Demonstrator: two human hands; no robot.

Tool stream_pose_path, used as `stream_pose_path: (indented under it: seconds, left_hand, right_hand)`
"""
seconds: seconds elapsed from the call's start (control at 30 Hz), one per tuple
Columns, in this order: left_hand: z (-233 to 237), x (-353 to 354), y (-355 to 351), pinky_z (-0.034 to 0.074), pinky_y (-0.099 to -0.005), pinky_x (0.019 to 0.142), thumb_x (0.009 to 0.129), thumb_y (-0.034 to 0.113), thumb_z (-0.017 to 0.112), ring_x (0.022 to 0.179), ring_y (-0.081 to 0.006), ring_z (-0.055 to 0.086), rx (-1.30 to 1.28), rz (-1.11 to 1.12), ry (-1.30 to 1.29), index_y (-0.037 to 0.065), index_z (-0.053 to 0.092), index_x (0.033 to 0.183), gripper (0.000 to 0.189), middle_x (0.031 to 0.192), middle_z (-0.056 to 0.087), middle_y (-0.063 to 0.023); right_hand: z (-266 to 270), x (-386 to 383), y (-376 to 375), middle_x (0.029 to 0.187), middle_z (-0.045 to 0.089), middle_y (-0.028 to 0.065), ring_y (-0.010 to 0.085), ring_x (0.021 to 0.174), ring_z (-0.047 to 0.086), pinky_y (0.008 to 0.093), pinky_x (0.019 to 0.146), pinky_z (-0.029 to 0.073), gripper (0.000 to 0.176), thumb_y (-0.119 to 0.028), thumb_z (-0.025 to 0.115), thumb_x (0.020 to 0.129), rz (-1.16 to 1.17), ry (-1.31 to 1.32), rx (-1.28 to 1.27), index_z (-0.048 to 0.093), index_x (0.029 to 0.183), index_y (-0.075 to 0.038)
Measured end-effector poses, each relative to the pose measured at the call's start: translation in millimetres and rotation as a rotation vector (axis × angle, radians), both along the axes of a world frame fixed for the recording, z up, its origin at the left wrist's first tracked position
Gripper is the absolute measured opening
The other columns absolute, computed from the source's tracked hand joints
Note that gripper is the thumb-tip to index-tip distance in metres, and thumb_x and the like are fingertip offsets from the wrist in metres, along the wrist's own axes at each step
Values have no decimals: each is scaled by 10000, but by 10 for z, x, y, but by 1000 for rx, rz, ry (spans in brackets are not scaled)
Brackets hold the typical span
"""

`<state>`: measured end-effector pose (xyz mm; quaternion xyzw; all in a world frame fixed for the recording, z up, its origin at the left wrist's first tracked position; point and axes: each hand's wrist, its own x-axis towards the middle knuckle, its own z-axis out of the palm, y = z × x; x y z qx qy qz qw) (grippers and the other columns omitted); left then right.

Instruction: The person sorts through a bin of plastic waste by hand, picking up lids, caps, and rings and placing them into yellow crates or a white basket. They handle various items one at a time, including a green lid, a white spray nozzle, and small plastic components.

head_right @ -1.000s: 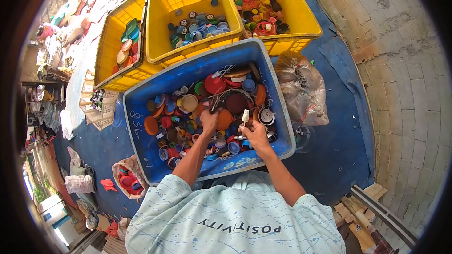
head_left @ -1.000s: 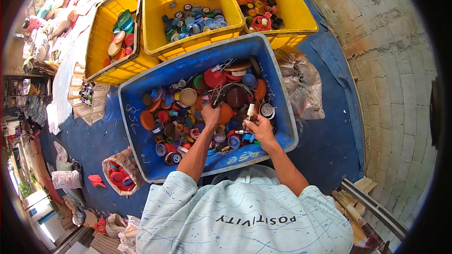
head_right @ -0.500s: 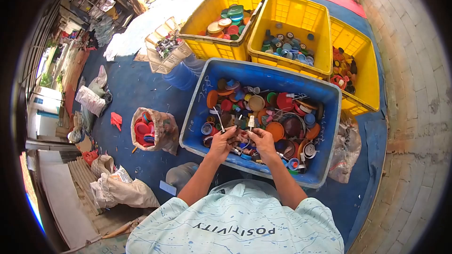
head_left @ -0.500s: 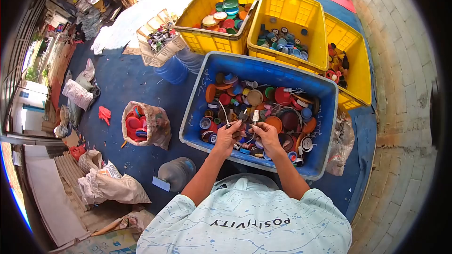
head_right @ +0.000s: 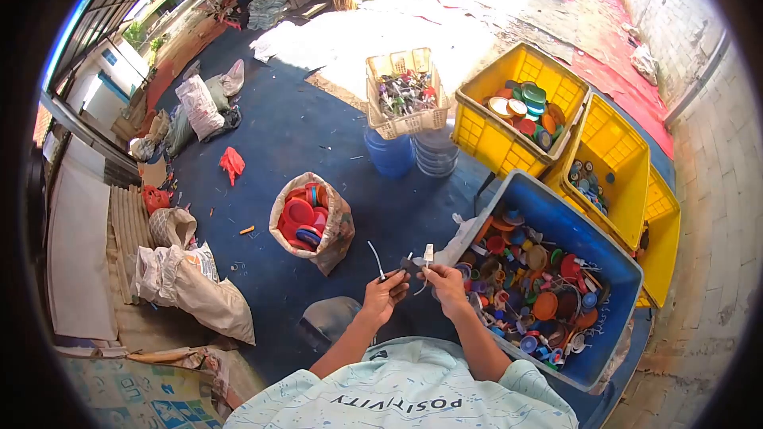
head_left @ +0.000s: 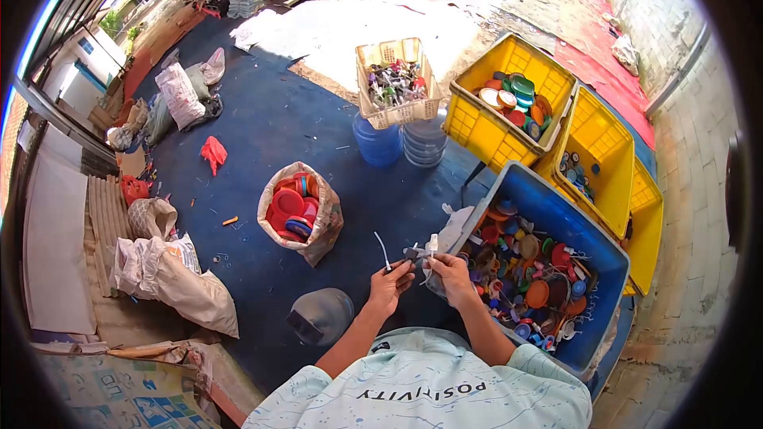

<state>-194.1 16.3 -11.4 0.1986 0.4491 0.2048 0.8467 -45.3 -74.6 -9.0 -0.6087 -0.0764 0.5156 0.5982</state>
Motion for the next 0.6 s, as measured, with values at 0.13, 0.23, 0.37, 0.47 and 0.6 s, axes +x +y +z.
stream_pose_path:
  seconds: [0.13,0.23,0.37,0.47,0.6]
  left_hand:
    - [31,-511,763,504,-246,646,842,134,701,725,-120,666,2,51,73,51,666,992,174,896,703,-48]
    - [31,-713,1283,512,-251,644,849,133,690,720,-124,669,37,44,73,70,663,971,140,898,701,-56]
    - [30,-565,1768,518,-261,649,856,142,683,723,-124,672,18,-5,18,88,661,951,112,905,700,-56]
    - [23,-359,2000,519,-267,653,856,147,684,738,-125,674,6,-32,-24,93,660,954,114,914,701,-51]
    - [-62,-70,2289,501,-261,665,850,176,698,743,-110,670,-44,-63,-13,80,671,984,168,911,705,-45]
  right_hand:
    - [242,-189,551,854,680,76,98,668,561,213,600,422,227,-104,579,896,18,-243,-174,646,1044,54]
    - [293,-157,749,842,681,62,89,660,549,213,581,396,218,-120,617,884,-90,-150,-116,654,1029,37]
    - [366,-129,1071,856,683,35,77,672,547,207,591,379,183,-166,637,887,-164,-47,-68,666,983,-13]
    - [384,-154,1375,855,682,31,81,679,553,208,601,381,157,-147,625,894,-154,0,-89,666,974,-18]
    - [94,-52,1846,877,683,46,88,704,572,217,622,413,187,-160,648,887,-158,78,-58,647,1020,-28]
